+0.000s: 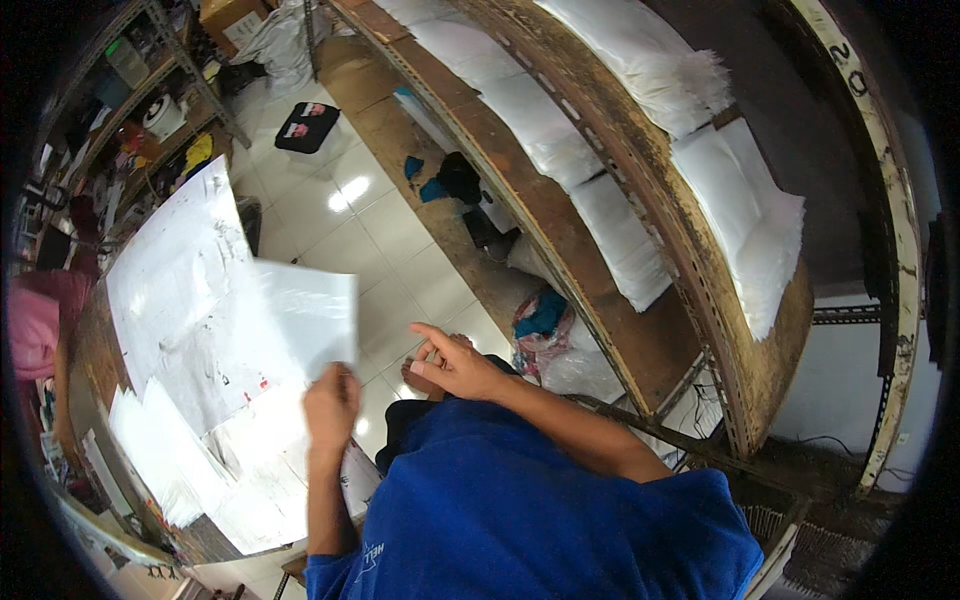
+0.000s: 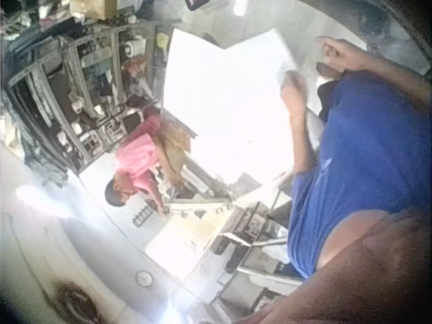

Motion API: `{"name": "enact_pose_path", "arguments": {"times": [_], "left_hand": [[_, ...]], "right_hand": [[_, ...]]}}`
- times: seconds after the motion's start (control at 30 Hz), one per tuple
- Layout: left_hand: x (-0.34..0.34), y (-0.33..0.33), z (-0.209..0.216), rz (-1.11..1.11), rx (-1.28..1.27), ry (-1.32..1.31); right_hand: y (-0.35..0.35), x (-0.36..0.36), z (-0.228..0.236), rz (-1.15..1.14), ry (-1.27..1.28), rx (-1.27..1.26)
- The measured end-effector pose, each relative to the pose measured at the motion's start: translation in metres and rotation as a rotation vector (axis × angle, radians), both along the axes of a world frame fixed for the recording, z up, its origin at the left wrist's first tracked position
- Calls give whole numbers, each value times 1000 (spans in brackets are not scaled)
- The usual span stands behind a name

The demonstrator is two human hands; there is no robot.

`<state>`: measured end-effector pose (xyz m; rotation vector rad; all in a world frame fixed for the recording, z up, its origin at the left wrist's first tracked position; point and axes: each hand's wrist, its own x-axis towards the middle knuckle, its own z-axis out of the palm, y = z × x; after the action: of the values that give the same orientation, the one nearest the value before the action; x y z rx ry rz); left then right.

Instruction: The person repeatedly picks up white foam sheets and plastic-wrapped packages from a table and places them onto nearby metal shelves. The person handles the items one at a time, stacking them in rows on the shelves.

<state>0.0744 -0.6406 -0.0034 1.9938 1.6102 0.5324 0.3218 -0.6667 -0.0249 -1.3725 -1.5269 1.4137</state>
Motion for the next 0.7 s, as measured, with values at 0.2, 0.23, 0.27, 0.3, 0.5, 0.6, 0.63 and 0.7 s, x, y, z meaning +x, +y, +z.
{"name": "enact_pose_path", "arguments": {"times": [0.2,0.23,0.27,0.3,0.5,0.6,0.63,0.7], "left_hand": [[78,-35,-12,-215,-15,-40],[85,-39,-16,-232,-33,-44],[90,-43,-19,-248,-52,-49],[95,-45,-23,-261,-37,-58],[113,-45,-23,-414,-239,8],[121,-38,-7,-453,-286,-68],[123,-37,-8,-411,-270,-130],[120,-34,-11,-317,-236,-250]], "right_hand": [[1,4,12,-161,-126,49],[1,8,17,-157,-203,8],[-1,12,12,-123,-225,39],[-4,17,1,-93,-250,70],[-11,47,-23,-15,-282,163],[-6,76,-19,-117,-342,76],[-2,92,-16,-167,-381,28],[6,137,-11,-381,-330,-57]]}}
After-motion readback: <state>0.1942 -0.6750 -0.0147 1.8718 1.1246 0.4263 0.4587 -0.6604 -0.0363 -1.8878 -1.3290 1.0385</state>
